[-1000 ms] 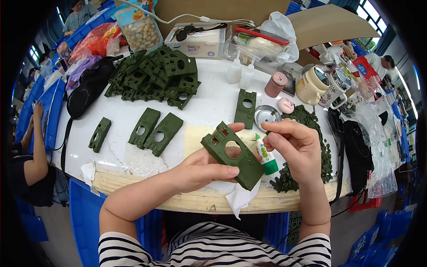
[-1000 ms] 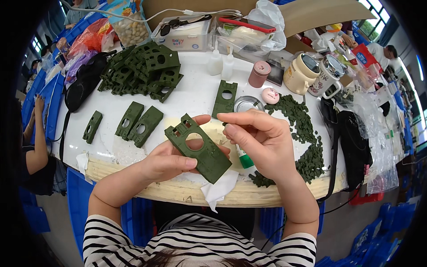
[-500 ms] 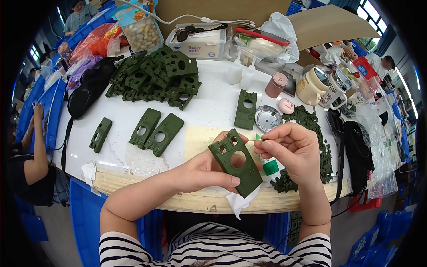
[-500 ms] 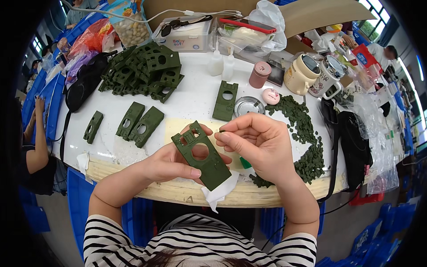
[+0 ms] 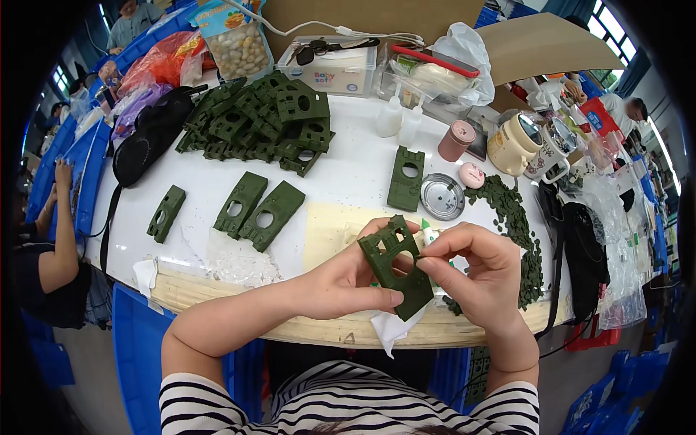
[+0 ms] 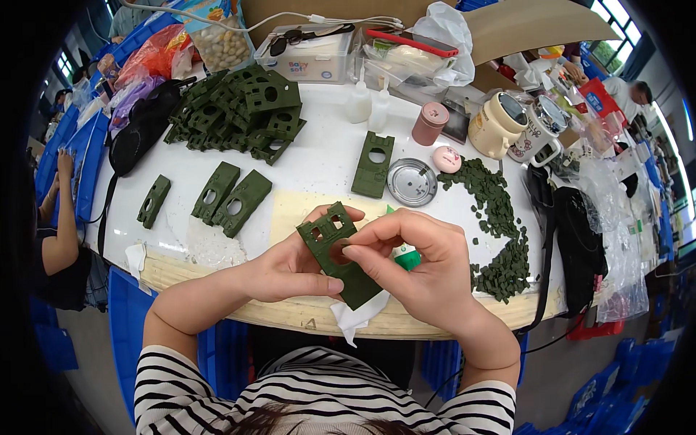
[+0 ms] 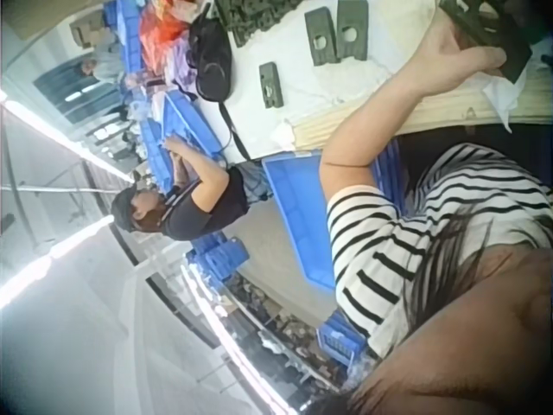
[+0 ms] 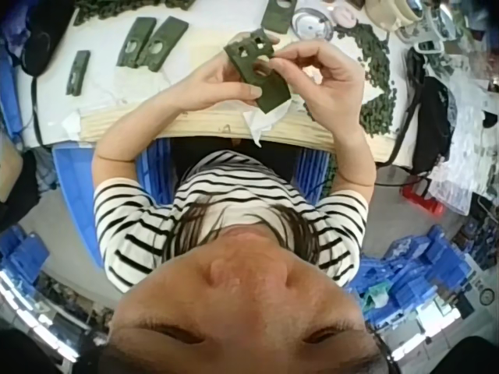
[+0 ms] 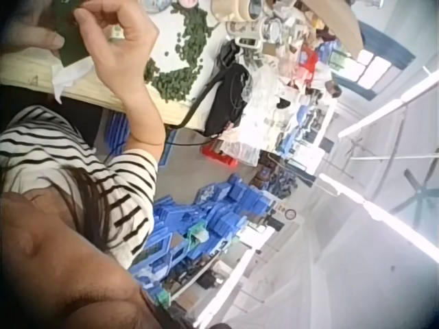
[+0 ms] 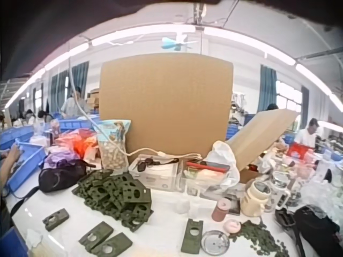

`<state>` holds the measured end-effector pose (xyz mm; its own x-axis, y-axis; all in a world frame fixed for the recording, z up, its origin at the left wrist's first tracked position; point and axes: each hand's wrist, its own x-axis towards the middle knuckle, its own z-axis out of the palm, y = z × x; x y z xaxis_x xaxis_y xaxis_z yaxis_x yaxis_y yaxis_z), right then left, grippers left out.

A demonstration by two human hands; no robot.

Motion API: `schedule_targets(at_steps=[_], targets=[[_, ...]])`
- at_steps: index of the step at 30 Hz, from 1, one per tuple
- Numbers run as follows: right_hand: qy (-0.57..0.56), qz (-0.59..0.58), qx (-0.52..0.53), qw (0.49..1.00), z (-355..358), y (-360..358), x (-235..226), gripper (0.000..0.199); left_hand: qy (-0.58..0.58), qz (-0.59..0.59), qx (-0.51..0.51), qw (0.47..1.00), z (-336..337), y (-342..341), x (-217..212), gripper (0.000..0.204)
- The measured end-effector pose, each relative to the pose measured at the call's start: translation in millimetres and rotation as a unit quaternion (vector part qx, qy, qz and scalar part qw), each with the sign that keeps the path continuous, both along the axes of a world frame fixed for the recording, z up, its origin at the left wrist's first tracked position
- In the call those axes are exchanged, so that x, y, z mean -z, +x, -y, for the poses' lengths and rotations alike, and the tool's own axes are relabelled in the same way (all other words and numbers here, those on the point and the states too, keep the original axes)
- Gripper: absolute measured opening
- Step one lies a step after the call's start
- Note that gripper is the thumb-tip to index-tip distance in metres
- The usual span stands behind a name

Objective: Assembling plastic toy tank models by applying glue and attaching small parts.

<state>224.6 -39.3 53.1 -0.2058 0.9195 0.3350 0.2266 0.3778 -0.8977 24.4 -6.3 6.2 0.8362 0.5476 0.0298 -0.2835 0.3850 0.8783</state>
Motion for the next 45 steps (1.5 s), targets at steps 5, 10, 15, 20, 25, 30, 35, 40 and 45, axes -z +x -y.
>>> schedule_targets(at_steps=[5,10,15,20,25,30,35,40,45], targets=[[0.119,0.089,-0.002,0.989,-3.8,-5.3,5.4,0.012,0.054,0.004,0.005,0.999,0.7,3.6,15.0,0.071],[0.102,0.118,0.017,0.988,-1.2,-7.7,7.3,0.01,0.074,0.016,0.006,0.997,4.3,5.6,18.3,0.067],[0.091,0.16,0.011,0.983,-0.4,-6.7,5.6,0.008,0.07,0.013,-0.003,0.997,7.6,7.0,15.6,0.066],[0.106,0.153,0.016,0.982,-0.3,-11.6,7.8,0.008,0.071,0.018,-0.01,0.997,9.0,8.5,18.7,0.067],[0.109,0.149,0.019,0.983,-0.9,-11.9,11.4,0.008,0.081,0.013,-0.022,0.996,10.0,10.4,18.4,0.069],[0.112,0.157,0.021,0.981,-0.4,-14.2,9.9,0.009,0.077,0.012,-0.017,0.997,10.1,9.7,16.4,0.07],[0.11,0.16,0.023,0.981,0.0,-14.2,9.9,0.009,0.09,0.014,-0.026,0.995,10.3,10.4,17.8,0.07],[0.107,0.155,0.019,0.982,-0.8,-13.5,11.6,0.008,0.097,0.013,-0.023,0.995,9.4,10.1,18.4,0.07],[0.093,0.155,0.012,0.983,-1.3,-12.1,12.4,0.008,0.101,0.012,-0.025,0.994,10.0,10.7,20.5,0.07]])
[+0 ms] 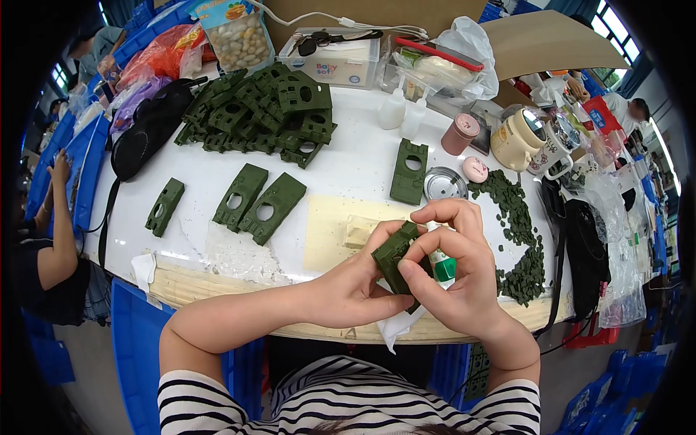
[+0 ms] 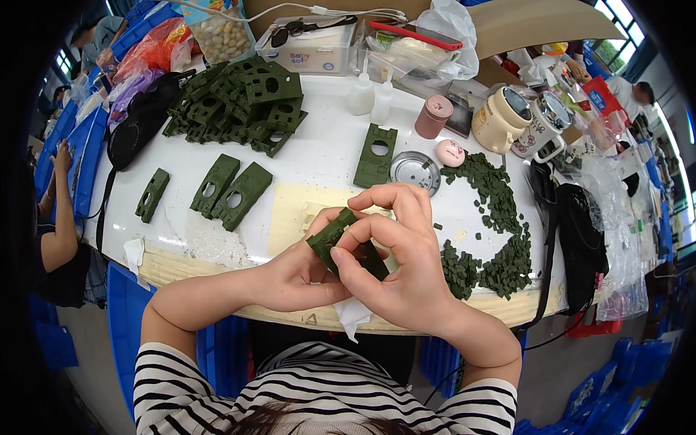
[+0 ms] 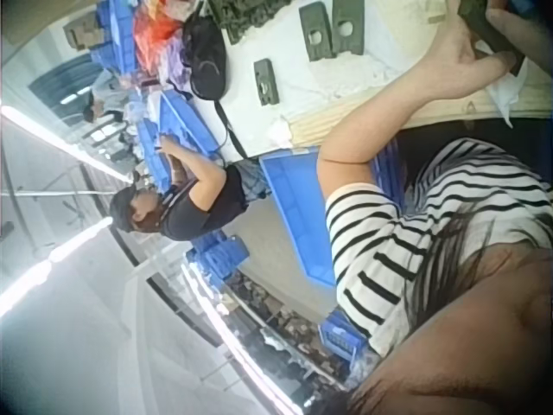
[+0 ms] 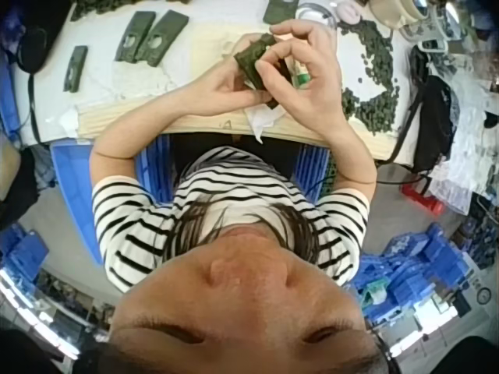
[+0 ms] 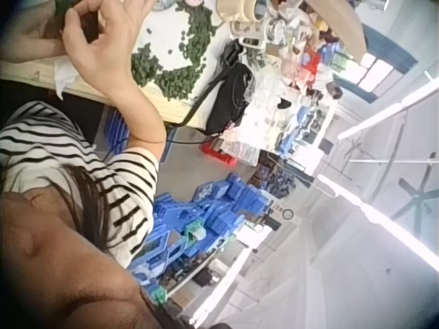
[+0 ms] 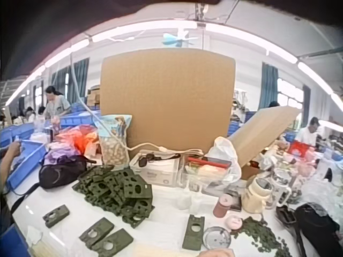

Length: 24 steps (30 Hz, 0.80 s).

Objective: Assembling plastic toy tank models by applying glue and attaching small parts.

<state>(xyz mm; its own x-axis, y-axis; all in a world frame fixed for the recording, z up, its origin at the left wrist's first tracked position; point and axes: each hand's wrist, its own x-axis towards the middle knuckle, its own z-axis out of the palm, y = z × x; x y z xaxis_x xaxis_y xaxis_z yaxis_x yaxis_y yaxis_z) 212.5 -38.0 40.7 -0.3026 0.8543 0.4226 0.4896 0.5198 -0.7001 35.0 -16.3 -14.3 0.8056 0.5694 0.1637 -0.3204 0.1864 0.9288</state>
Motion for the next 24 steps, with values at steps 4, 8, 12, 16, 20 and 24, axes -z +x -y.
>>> schedule_targets(at_steps=[4,8,12,16,20,24], targets=[[0.013,0.007,0.006,1.0,-0.2,0.3,-0.2,0.009,0.003,-0.003,0.002,1.0,-0.3,-0.1,0.3,0.07],[0.034,0.016,0.008,0.999,-1.2,0.8,0.2,0.01,0.01,-0.004,0.0,1.0,-0.3,0.5,0.0,0.068],[0.031,0.014,0.007,0.999,-0.7,0.3,0.0,0.011,0.03,-0.017,0.006,0.999,-1.1,0.3,1.4,0.068],[0.037,0.013,0.002,0.999,-1.0,0.1,0.6,0.011,-0.037,-0.006,0.027,0.999,0.7,-2.2,-1.3,0.068],[0.031,0.001,0.003,1.0,-1.4,-0.2,-1.6,0.011,-0.025,-0.008,0.042,0.999,-1.8,-5.8,-2.2,0.07],[0.035,0.009,0.016,0.999,0.7,4.0,-2.8,0.013,-0.008,-0.008,0.048,0.999,-3.1,-1.4,-3.9,0.07]])
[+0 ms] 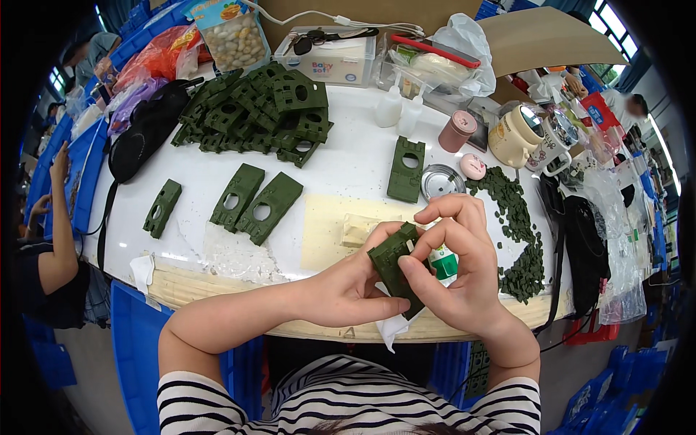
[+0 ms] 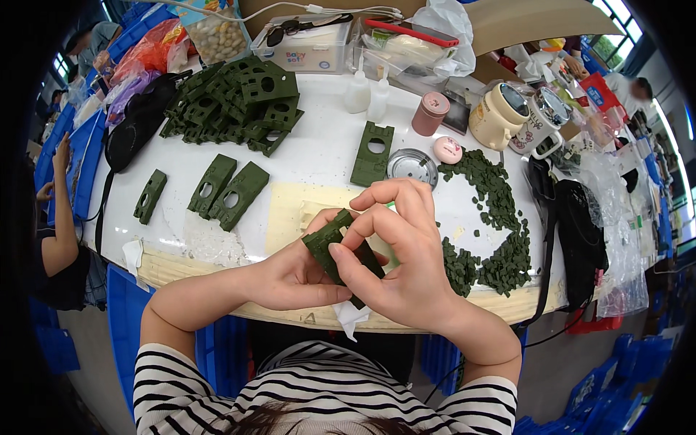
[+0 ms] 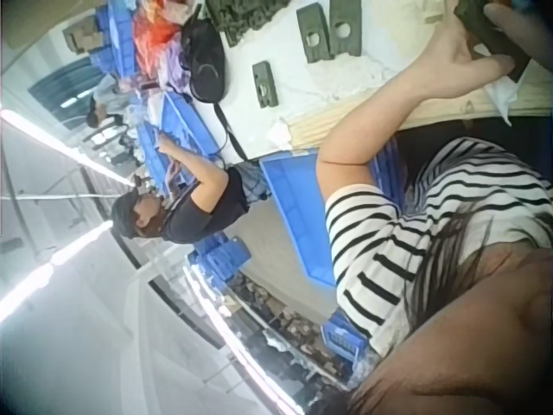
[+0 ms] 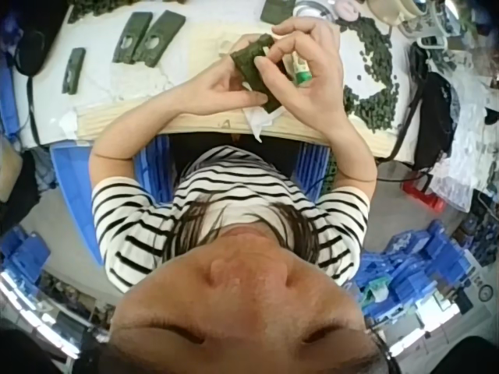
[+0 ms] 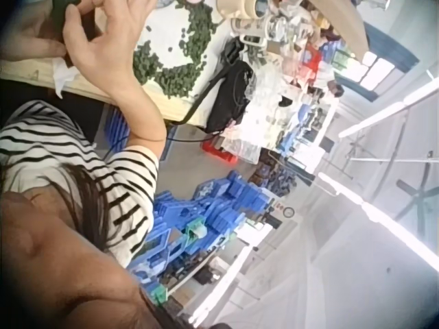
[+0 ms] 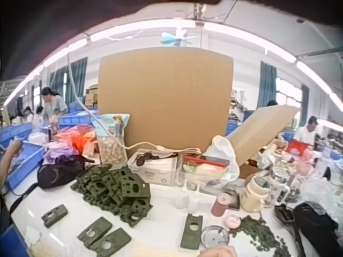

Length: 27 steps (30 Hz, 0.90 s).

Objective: Assembling plastic toy tank models by applying glue and attaching small parts.

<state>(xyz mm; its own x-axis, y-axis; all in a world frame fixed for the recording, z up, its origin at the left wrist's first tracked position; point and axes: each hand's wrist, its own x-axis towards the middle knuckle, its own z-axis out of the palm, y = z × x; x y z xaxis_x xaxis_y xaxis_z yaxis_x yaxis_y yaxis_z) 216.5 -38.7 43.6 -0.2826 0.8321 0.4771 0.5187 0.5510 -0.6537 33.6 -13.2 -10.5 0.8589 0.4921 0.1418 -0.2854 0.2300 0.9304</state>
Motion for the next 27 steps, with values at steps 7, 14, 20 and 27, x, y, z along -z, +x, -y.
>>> schedule_targets(at_steps=[7,14,20,27], targets=[[0.09,-0.042,0.012,0.995,-23.9,37.2,-23.1,0.016,-0.078,-0.043,-0.018,0.996,0.0,-10.8,-13.2,0.076],[-0.193,0.158,0.238,0.939,2.7,150.1,2.8,0.011,-0.096,-0.056,-0.033,0.993,-2.9,-5.1,-23.4,0.08],[-0.256,0.189,0.234,0.919,26.2,182.0,21.0,0.01,-0.101,-0.036,-0.012,0.994,-7.3,-8.5,-18.4,0.073],[-0.308,0.18,0.23,0.905,21.6,189.4,22.3,0.01,-0.104,-0.039,-0.019,0.994,-8.8,-8.1,-21.7,0.074]])
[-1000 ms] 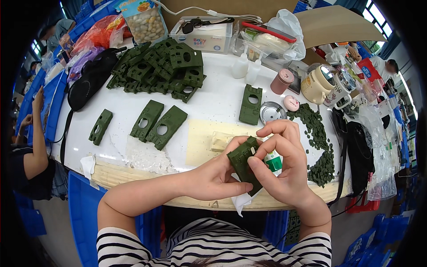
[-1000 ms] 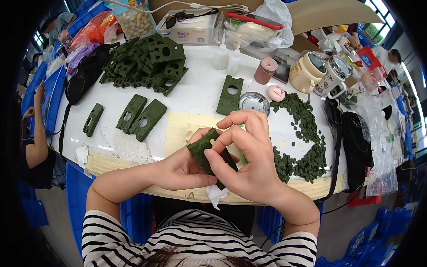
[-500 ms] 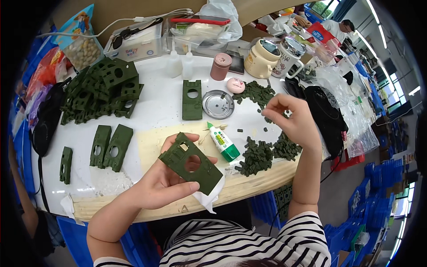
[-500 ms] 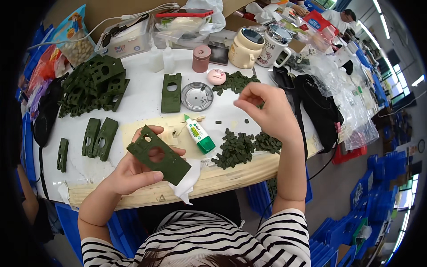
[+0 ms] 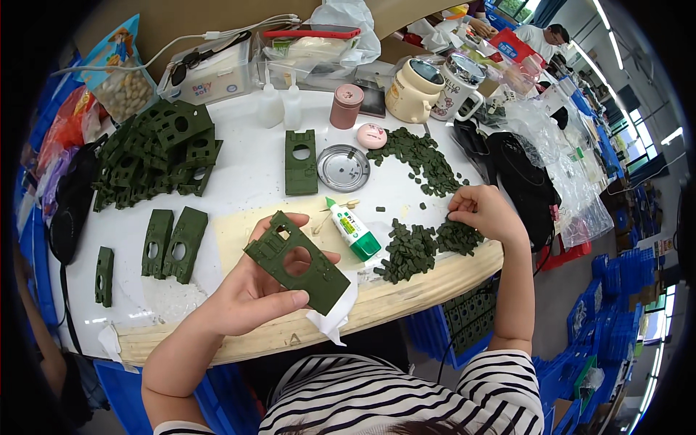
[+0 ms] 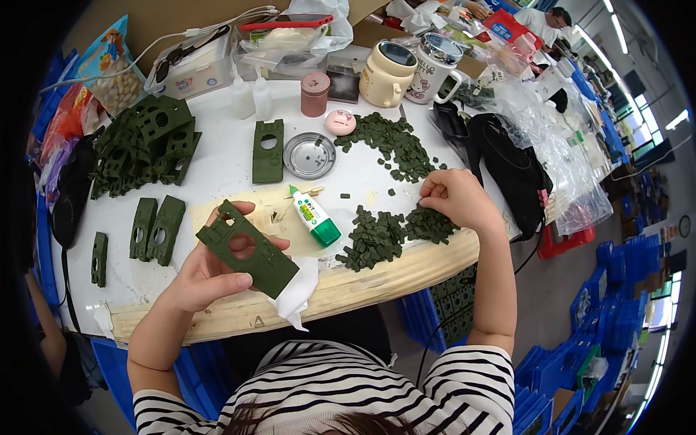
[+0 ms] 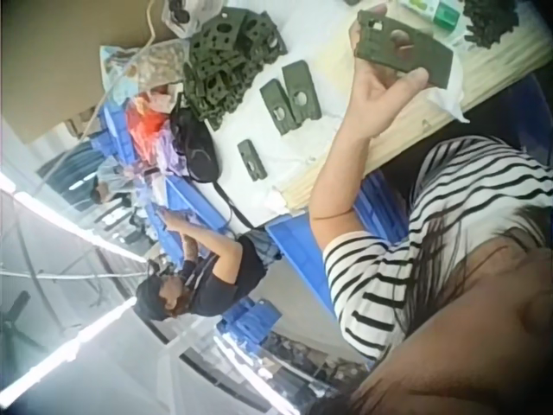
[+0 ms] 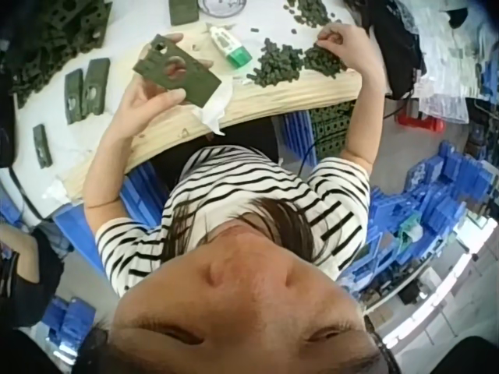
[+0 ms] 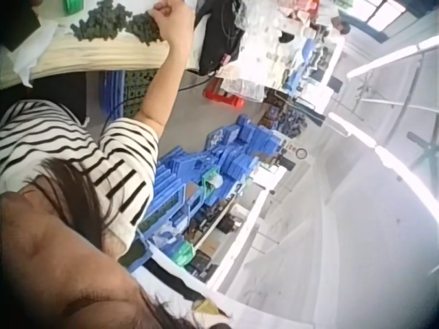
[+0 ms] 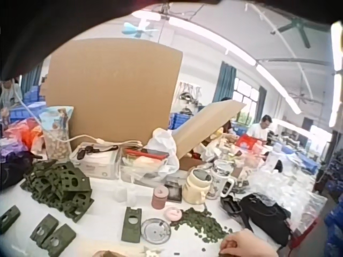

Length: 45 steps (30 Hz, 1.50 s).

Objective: Assembling plastic toy tank models by applying glue and attaching small parts.

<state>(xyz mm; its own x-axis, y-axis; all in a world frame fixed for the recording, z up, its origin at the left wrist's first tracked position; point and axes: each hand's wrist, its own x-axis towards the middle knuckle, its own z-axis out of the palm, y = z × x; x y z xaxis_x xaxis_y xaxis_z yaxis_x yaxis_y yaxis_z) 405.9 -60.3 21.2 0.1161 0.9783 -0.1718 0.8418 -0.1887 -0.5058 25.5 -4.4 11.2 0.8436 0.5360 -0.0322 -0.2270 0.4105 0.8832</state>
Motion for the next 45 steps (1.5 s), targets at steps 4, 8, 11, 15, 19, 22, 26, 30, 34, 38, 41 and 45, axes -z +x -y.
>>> schedule_targets(at_steps=[4,8,11,15,19,22,26,30,34,38,41,45], targets=[[0.004,0.006,-0.008,1.0,-0.7,-2.0,0.2,0.009,-0.009,-0.004,0.0,1.0,-0.3,0.1,-1.8,0.074],[0.038,0.002,-0.035,0.999,3.6,-1.6,-2.9,0.009,-0.004,0.004,0.001,1.0,-0.6,-0.9,1.4,0.075],[0.095,-0.095,-0.028,0.99,6.9,-10.2,-8.9,0.008,0.006,-0.014,0.004,1.0,-2.8,-3.3,-2.3,0.076],[0.137,-0.156,-0.04,0.977,-7.3,-50.2,-35.2,0.01,-0.012,-0.069,-0.042,0.997,-7.1,-3.7,-14.0,0.089],[0.277,-0.132,-0.195,0.932,-36.8,-105.5,-53.9,0.007,-0.007,-0.005,-0.05,0.999,-17.5,-13.0,-6.9,0.084],[0.371,-0.132,-0.265,0.88,-58.7,-147.8,-53.3,0.008,-0.03,0.016,-0.073,0.997,-21.3,-11.7,-5.9,0.086],[0.399,-0.171,-0.277,0.857,-59.0,-167.8,-42.8,0.012,-0.048,0.012,-0.115,0.992,-18.9,-8.4,-14.8,0.086],[0.315,-0.332,-0.218,0.862,-52.5,-162.5,-32.6,0.008,-0.024,0.004,-0.144,0.989,-15.7,-8.1,-14.7,0.086],[0.263,-0.388,-0.194,0.862,-53.3,-157.8,-30.9,0.011,-0.006,-0.012,-0.129,0.992,-17.0,-9.2,-8.5,0.084],[0.269,-0.383,-0.199,0.861,-52.4,-158.8,-27.9,0.015,0.008,-0.013,-0.135,0.991,-15.0,-10.1,-7.0,0.081],[0.262,-0.377,-0.219,0.861,-50.1,-156.3,-26.5,0.016,0.01,-0.015,-0.128,0.992,-18.2,-8.9,-1.6,0.08],[0.255,-0.403,-0.222,0.851,-50.4,-160.3,-26.7,0.013,0.014,-0.032,-0.141,0.989,-13.9,-8.5,-6.6,0.079]])
